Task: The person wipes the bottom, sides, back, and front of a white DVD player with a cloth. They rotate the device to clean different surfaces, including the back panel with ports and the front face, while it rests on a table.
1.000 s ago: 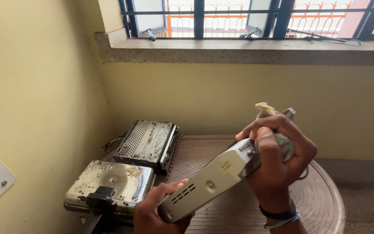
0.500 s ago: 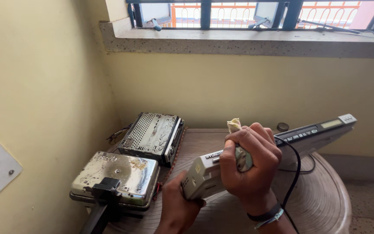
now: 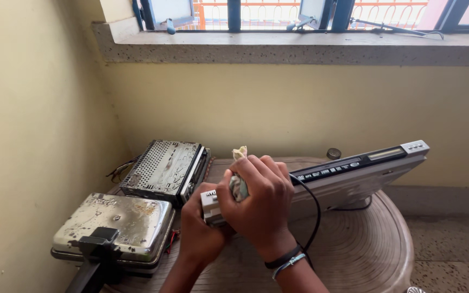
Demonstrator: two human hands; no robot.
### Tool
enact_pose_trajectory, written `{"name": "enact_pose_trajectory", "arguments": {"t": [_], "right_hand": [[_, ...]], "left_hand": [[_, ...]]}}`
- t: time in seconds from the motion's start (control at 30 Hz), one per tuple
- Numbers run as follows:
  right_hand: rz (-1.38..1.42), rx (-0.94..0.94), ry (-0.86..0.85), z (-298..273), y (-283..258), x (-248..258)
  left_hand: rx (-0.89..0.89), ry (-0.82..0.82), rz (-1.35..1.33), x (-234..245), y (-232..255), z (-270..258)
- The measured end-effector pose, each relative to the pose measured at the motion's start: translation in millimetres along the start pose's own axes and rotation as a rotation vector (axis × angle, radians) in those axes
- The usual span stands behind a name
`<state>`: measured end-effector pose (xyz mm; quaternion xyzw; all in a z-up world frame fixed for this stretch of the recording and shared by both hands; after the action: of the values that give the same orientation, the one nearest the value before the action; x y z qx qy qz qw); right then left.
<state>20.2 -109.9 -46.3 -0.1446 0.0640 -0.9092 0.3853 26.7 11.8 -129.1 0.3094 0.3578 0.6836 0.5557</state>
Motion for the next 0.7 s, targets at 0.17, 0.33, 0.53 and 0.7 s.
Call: {"name": "enact_pose_trajectory", "arguments": {"t": [0.17,0.33,0.53,0.7], "right_hand": [[1.369,-0.856,-0.121,24,33,8],[1.319,-0.738,0.058,69,97,67],[0.291,-0.261,0.144,70,174,93],[-0.056,-0.27,-0.016,42,207,88]], "left_hand": [[0.178,-0.056,-0.164,3,-18,19],[0.064,-0.089,-0.23,6,-24,26],[0.212,-0.081,-0.167,9,-31,45],[0.207,-0.091,-0.244,10,-42,51]]}}
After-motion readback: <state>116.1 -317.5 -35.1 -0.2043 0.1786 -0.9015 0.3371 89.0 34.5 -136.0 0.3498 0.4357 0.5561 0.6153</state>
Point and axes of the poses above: each hand's wrist, its own z-axis towards the middle knuckle, its own x-axis out of the back of the hand, y = z × x, the point moved 2 cm from there along z, towards the middle knuckle, and after that the axes turned 1 degree about y, right-handed, at the moved point
